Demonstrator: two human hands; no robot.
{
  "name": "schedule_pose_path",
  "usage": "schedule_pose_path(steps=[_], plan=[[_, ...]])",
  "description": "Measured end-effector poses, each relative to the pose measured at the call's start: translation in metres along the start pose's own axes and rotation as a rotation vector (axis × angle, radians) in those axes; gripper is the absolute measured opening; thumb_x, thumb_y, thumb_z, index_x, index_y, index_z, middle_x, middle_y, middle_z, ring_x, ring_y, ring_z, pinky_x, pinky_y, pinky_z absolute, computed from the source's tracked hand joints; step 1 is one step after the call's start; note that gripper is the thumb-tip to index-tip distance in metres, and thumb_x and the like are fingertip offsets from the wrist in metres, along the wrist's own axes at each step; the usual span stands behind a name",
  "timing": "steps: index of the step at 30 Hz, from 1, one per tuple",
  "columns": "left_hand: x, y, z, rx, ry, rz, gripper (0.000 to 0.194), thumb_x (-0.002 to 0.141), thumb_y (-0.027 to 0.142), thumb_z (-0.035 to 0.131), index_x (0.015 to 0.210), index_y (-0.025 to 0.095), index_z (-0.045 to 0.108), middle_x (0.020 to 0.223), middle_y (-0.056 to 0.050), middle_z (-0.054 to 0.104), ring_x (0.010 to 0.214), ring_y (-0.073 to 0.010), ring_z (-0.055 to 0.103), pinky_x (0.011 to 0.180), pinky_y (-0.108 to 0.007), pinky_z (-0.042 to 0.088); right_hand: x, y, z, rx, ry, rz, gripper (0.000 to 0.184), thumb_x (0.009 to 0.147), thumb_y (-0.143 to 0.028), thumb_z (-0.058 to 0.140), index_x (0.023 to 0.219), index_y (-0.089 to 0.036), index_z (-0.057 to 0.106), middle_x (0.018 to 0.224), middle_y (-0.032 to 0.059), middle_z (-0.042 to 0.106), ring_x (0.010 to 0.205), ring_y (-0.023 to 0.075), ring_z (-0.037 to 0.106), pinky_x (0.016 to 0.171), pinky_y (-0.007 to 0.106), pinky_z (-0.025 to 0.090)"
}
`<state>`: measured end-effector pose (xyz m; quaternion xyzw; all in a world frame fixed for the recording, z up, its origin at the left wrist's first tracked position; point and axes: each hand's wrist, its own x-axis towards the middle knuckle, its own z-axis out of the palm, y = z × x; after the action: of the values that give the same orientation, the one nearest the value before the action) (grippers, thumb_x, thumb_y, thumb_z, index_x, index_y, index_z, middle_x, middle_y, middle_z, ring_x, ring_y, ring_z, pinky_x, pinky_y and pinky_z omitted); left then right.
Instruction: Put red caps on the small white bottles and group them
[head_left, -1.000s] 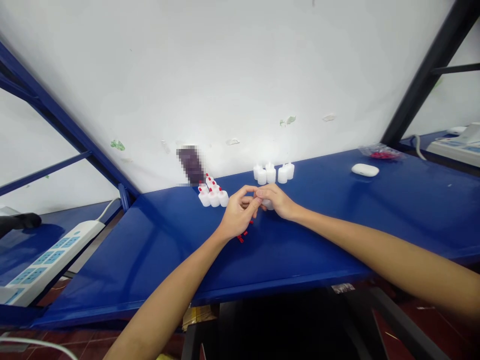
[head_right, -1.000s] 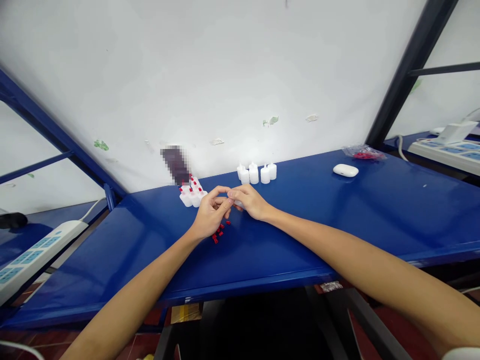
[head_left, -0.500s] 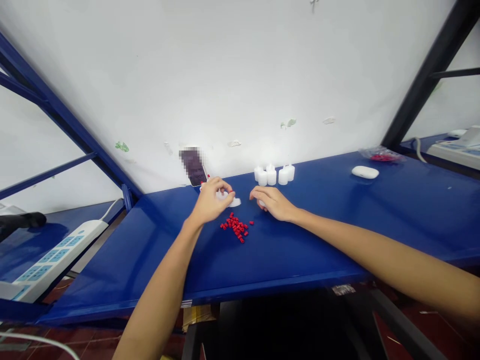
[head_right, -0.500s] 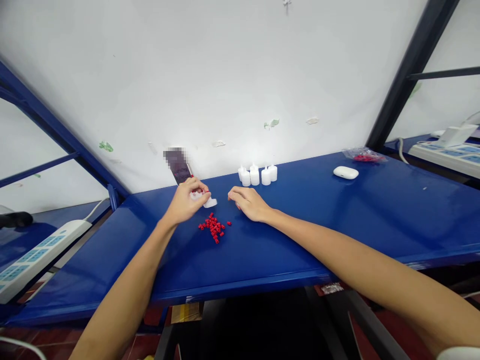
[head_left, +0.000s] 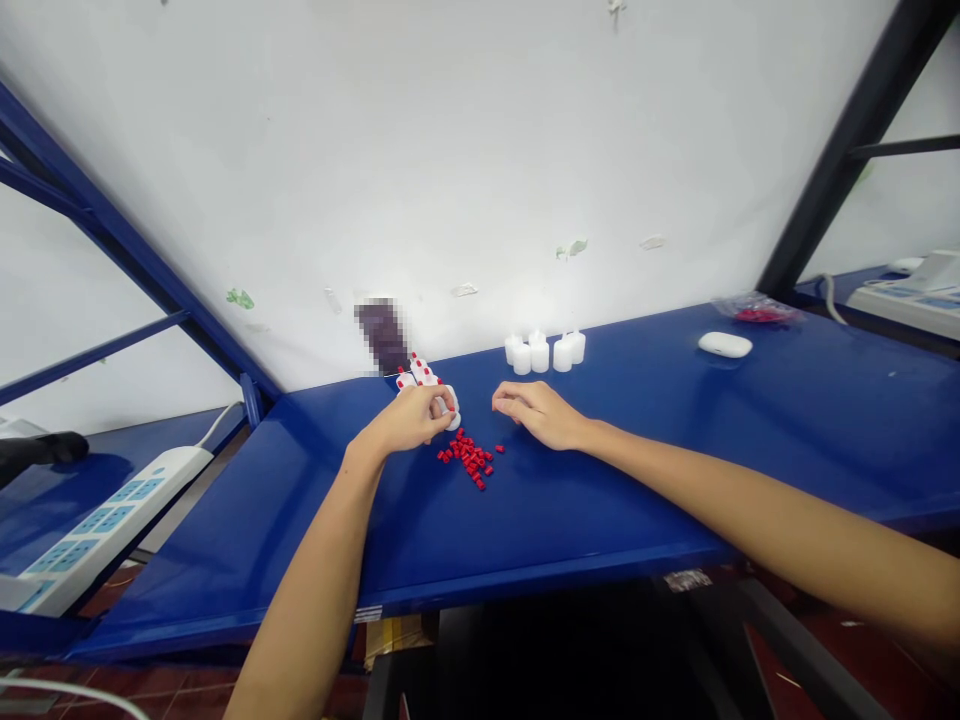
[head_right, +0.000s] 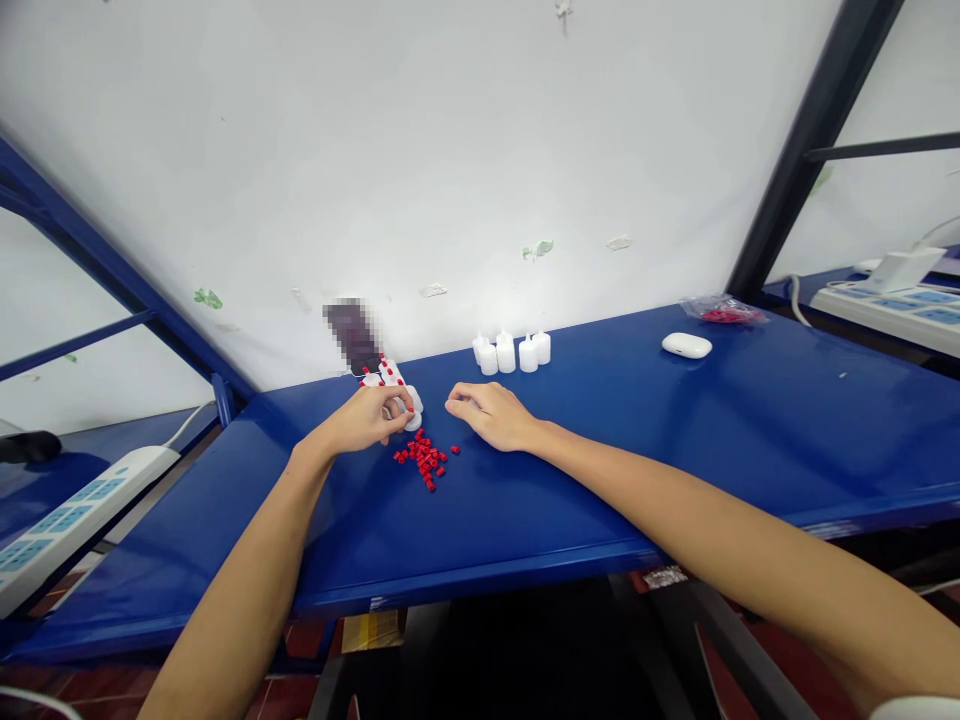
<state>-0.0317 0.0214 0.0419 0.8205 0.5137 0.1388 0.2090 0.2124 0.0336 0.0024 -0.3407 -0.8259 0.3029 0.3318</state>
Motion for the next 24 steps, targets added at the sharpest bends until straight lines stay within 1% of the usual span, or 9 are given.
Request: schedule_pose_path(steps=[2,5,9,11,14,17,20,22,24], plan=[[0.001,-0.002,0.001,0.051,0.018,0.016,0.012,0.080,0.024,0.052,0.087,0.018,0.059,0.060,0.002,0.065,0.049,-0.0133,0.059,0.055,-0.023,0.043,0.000,0.001,0.000,0.033,-0.005,-0.016,0.024,0.093,-0.031,0.041,0.090,-0.019,0.061,0.069,-0.0016,0.055,0.066,0.0147,0.049,0.063,0.027,0.033],[0.003,-0.005,0.004,0.189,0.081,0.029,0.011,0.080,0.024,0.053,0.086,0.018,0.060,0.063,0.000,0.065,0.056,-0.0147,0.060,0.058,-0.024,0.041,0.000,0.003,0.002,0.082,-0.010,-0.062,0.021,0.093,-0.025,0.037,0.098,-0.021,0.056,0.072,-0.0026,0.052,0.066,0.0148,0.047,0.066,0.028,0.034],[0.005,-0.008,0.006,0.345,0.160,-0.004,0.011,0.081,0.026,0.054,0.086,0.018,0.061,0.069,-0.003,0.066,0.061,-0.0165,0.059,0.060,-0.026,0.039,0.002,0.007,0.004,0.033,-0.017,-0.104,0.018,0.092,-0.023,0.039,0.103,-0.021,0.053,0.084,-0.0004,0.054,0.074,0.0160,0.048,0.074,0.030,0.036],[0.005,-0.008,0.007,0.389,0.203,-0.042,0.012,0.083,0.027,0.055,0.088,0.019,0.061,0.069,-0.004,0.065,0.063,-0.0175,0.059,0.062,-0.027,0.039,0.003,0.008,0.004,0.016,-0.020,-0.083,0.019,0.091,-0.023,0.039,0.104,-0.020,0.053,0.086,0.0002,0.055,0.076,0.0164,0.049,0.074,0.030,0.037],[0.005,-0.009,0.010,0.392,0.272,-0.089,0.017,0.084,0.029,0.057,0.098,0.019,0.059,0.066,-0.002,0.063,0.064,-0.0188,0.060,0.064,-0.027,0.039,0.005,0.010,0.005,0.014,-0.025,-0.014,0.022,0.090,-0.026,0.045,0.109,-0.020,0.053,0.084,-0.0006,0.056,0.073,0.0162,0.050,0.072,0.029,0.037],[0.005,-0.007,0.012,0.349,0.301,-0.060,0.020,0.084,0.029,0.058,0.102,0.020,0.058,0.063,0.000,0.061,0.061,-0.0184,0.058,0.062,-0.026,0.038,0.006,0.011,0.007,0.008,-0.035,0.012,0.023,0.088,-0.028,0.050,0.109,-0.019,0.057,0.086,0.0005,0.060,0.074,0.0168,0.052,0.072,0.030,0.038],[0.006,0.004,0.012,0.296,0.285,0.033,0.016,0.086,0.033,0.056,0.095,0.021,0.060,0.062,0.001,0.059,0.058,-0.0159,0.056,0.058,-0.025,0.035,0.006,0.012,0.009,0.005,-0.032,-0.015,0.020,0.088,-0.025,0.050,0.104,-0.018,0.060,0.093,0.0031,0.064,0.080,0.0182,0.056,0.076,0.031,0.040],[0.006,0.019,0.012,0.236,0.287,0.100,0.017,0.088,0.035,0.055,0.087,0.020,0.062,0.057,0.002,0.055,0.054,-0.0136,0.052,0.056,-0.025,0.033,0.006,0.013,0.010,0.000,-0.021,-0.037,0.019,0.088,-0.024,0.050,0.103,-0.018,0.060,0.096,0.0043,0.065,0.084,0.0195,0.057,0.079,0.032,0.040],[0.001,0.038,0.018,0.107,0.315,0.185,0.022,0.089,0.037,0.053,0.081,0.020,0.064,0.052,0.003,0.049,0.048,-0.0116,0.046,0.053,-0.025,0.032,0.006,0.014,0.010,0.005,-0.004,-0.057,0.018,0.088,-0.023,0.050,0.101,-0.018,0.061,0.096,0.0050,0.066,0.086,0.0205,0.058,0.080,0.033,0.041]])
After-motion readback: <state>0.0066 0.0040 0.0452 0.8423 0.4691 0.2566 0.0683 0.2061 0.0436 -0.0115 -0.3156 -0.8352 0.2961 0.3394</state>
